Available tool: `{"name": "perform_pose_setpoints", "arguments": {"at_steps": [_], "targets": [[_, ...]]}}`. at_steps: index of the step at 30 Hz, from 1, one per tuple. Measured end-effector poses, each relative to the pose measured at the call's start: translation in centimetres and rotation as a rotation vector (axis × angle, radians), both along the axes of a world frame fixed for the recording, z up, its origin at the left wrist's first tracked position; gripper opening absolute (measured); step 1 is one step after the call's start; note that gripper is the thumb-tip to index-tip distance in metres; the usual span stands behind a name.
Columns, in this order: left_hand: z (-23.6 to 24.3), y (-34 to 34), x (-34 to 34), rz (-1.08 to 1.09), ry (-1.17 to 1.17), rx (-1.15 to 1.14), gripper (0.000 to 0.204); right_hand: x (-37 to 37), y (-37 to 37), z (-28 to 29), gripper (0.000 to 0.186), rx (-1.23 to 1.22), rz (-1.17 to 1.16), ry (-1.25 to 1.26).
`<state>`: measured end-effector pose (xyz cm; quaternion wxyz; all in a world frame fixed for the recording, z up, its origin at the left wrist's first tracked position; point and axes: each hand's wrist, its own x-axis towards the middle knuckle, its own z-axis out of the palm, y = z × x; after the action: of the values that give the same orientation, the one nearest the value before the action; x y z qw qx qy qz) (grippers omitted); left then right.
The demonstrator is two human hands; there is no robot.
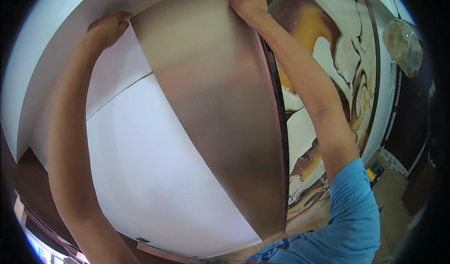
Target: The person applies masking tape along the edge of a large wall panel and smooths the surface with their hands. They repeatedly position and press the tape while standing on a ladder, working on the upper portion of the wall.
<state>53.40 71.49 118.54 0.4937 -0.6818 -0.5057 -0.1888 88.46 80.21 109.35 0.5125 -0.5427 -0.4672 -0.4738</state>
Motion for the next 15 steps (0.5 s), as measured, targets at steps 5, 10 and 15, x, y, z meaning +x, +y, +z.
{"name": "perform_pose_setpoints", "arguments": {"at_steps": [5, 10, 15], "targets": [[-0.4, -0.8, 0.0, 0.011, -0.031, -0.027, 0.044, 0.4, 0.2, -0.7, 0.061, 0.209, 0.088, -0.055], [-0.4, -0.9, 0.0, 0.002, 0.071, 0.054, 0.045, 0.0, 1.1, -2.3, 0.044, 0.554, 0.299, -0.426], [-1.6, -2.1, -0.9, 0.085, 0.209, 0.138, 0.045, -2.7, 3.6, -2.4, 0.062, 0.371, 0.466, -0.303]]}}
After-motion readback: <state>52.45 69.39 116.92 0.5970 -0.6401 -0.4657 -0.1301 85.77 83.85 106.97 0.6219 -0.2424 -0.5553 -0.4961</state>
